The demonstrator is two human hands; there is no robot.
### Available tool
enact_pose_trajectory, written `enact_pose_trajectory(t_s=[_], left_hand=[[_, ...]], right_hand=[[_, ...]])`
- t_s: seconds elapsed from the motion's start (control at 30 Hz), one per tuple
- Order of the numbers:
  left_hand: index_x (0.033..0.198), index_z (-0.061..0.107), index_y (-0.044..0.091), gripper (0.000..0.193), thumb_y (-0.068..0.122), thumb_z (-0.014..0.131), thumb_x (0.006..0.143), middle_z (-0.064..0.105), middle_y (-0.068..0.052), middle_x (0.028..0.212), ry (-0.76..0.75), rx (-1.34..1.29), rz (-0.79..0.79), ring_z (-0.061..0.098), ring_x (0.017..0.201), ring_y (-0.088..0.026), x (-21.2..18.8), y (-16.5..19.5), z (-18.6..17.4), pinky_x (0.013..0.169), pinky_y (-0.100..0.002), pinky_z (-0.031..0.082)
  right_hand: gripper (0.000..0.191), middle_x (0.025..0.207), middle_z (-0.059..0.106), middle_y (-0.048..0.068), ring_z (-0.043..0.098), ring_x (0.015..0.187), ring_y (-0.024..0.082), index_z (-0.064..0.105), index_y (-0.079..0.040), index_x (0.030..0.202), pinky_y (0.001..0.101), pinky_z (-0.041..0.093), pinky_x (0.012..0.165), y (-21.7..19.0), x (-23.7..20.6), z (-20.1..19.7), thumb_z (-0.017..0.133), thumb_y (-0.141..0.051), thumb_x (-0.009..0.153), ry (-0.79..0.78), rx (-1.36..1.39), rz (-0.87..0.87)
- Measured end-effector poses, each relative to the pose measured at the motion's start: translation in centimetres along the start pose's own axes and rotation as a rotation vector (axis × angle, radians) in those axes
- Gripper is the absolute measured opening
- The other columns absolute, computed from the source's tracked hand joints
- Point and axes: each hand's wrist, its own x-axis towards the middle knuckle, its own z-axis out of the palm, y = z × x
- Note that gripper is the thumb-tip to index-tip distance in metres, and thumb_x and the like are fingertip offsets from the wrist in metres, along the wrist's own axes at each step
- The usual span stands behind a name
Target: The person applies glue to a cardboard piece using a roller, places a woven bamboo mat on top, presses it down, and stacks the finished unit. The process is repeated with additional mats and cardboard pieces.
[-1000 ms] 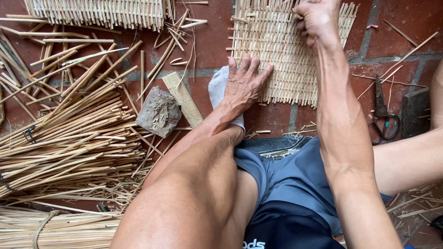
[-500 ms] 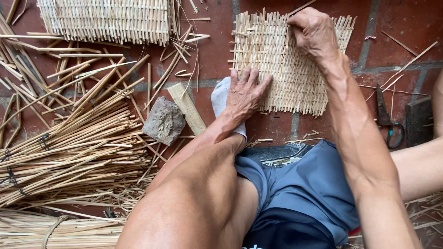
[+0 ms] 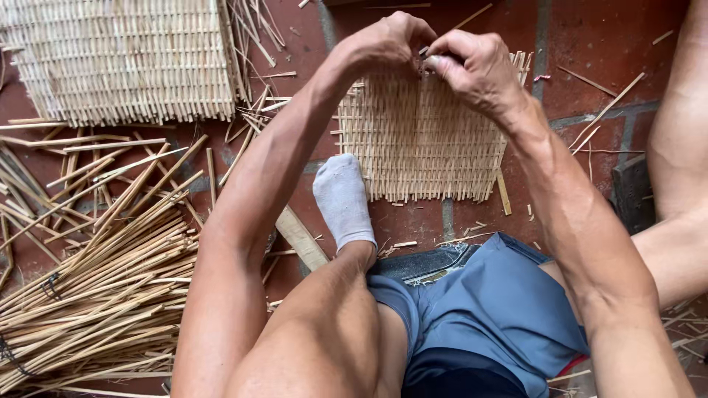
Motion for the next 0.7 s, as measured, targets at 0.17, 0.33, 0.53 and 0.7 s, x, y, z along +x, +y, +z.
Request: enact_pose_trajectory(t_s=[0.17, 0.33, 0.53, 0.7], left_hand=[[0.125, 0.068, 0.008, 0.062, 0.006, 0.087, 0.066, 0.076, -0.008, 0.112, -0.037, -0.147, -0.12, 0.075, 0.097, -0.021, -0.9, 1.0, -0.8, 0.084, -0.038, 0.063], [0.121, 0.069, 0.005, 0.058, 0.002, 0.085, 0.066, 0.077, -0.009, 0.103, -0.065, -0.229, -0.225, 0.076, 0.087, -0.022, -1.9, 2.7, -1.5, 0.073, -0.04, 0.067], [0.122, 0.068, 0.005, 0.06, -0.002, 0.082, 0.064, 0.077, -0.007, 0.099, -0.062, -0.343, -0.239, 0.076, 0.085, -0.021, -2.9, 3.8, -1.7, 0.072, -0.041, 0.068], [0.119, 0.069, 0.003, 0.057, -0.001, 0.083, 0.063, 0.077, -0.007, 0.098, -0.051, -0.297, -0.274, 0.076, 0.085, -0.022, -2.8, 3.5, -1.4, 0.072, -0.043, 0.067]], right_hand=[[0.009, 0.089, 0.076, 0.009, 0.067, 0.069, 0.017, 0.079, -0.006, 0.107, 0.0322, 0.057, 0.062, 0.2, 3.1, -2.1, 0.073, -0.012, 0.103, -0.241, 0.027, 0.215], [0.011, 0.09, 0.074, 0.006, 0.071, 0.077, 0.012, 0.074, -0.006, 0.109, 0.029, 0.062, 0.071, -0.4, 4.6, -2.3, 0.074, -0.012, 0.099, -0.154, 0.305, 0.357], [0.013, 0.084, 0.074, 0.004, 0.07, 0.07, 0.012, 0.075, -0.01, 0.104, 0.0297, 0.058, 0.06, 0.1, 5.8, -0.5, 0.073, -0.014, 0.092, -0.207, 0.126, 0.617], [0.014, 0.082, 0.073, 0.009, 0.064, 0.062, 0.015, 0.074, -0.006, 0.105, 0.0307, 0.052, 0.052, 1.3, 7.5, 0.5, 0.069, -0.012, 0.093, -0.595, -0.258, 0.572]])
